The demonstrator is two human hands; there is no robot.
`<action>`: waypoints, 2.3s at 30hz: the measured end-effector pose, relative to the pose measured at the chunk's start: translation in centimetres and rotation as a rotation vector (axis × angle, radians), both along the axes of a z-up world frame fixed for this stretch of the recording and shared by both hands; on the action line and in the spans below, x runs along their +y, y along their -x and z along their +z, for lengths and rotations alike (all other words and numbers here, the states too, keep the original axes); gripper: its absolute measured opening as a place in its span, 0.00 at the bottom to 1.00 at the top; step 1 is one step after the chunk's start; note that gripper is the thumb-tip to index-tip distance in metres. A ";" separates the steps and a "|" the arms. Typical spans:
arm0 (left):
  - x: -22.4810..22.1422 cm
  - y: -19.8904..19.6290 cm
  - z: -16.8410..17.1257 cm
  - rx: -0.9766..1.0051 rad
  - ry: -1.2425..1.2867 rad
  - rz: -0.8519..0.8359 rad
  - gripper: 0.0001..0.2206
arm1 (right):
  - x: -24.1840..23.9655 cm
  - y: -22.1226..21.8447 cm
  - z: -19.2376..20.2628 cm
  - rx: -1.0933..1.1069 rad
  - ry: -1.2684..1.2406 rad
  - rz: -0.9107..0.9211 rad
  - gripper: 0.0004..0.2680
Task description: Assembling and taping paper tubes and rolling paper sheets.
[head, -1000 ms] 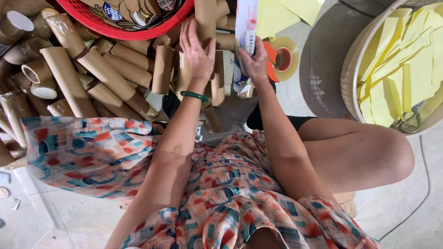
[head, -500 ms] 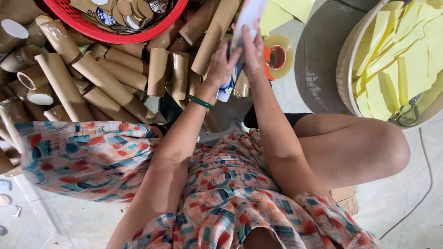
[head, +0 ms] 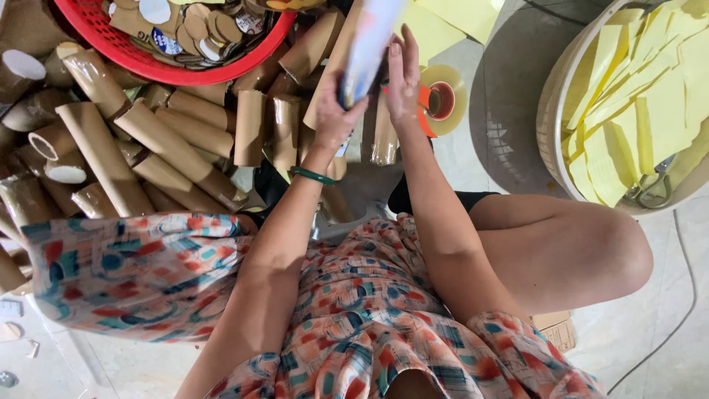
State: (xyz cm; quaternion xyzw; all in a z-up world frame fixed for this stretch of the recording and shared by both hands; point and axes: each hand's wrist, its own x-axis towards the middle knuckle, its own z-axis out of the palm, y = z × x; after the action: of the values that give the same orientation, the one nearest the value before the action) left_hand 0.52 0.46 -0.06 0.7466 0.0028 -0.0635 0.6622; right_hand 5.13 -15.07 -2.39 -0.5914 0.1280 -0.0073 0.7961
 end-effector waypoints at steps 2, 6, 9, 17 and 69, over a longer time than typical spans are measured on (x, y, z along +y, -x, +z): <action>0.5 -0.5 1.0 0.072 0.091 0.205 0.24 | -0.3 -0.6 -0.8 -0.056 0.394 -0.091 0.30; 1.4 -1.1 1.1 0.028 0.127 0.381 0.22 | -1.2 -2.7 -2.8 -0.098 0.740 -0.177 0.38; 1.5 -1.2 1.3 -0.073 0.166 0.413 0.22 | -1.5 -4.5 -2.2 -0.128 0.964 -0.219 0.45; 2.0 -2.6 1.8 -0.095 0.015 0.448 0.24 | 0.5 -10.0 -2.0 -0.234 1.248 -0.176 0.51; 0.3 -9.5 1.1 -0.373 -0.685 0.196 0.21 | -5.8 -12.4 -5.5 0.066 1.658 0.460 0.40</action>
State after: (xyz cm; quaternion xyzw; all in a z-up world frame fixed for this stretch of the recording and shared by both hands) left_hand 10.03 0.77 1.00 0.9190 -0.0254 0.1413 0.3671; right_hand 17.53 -20.91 -7.93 -0.9930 -0.0188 0.0804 0.0848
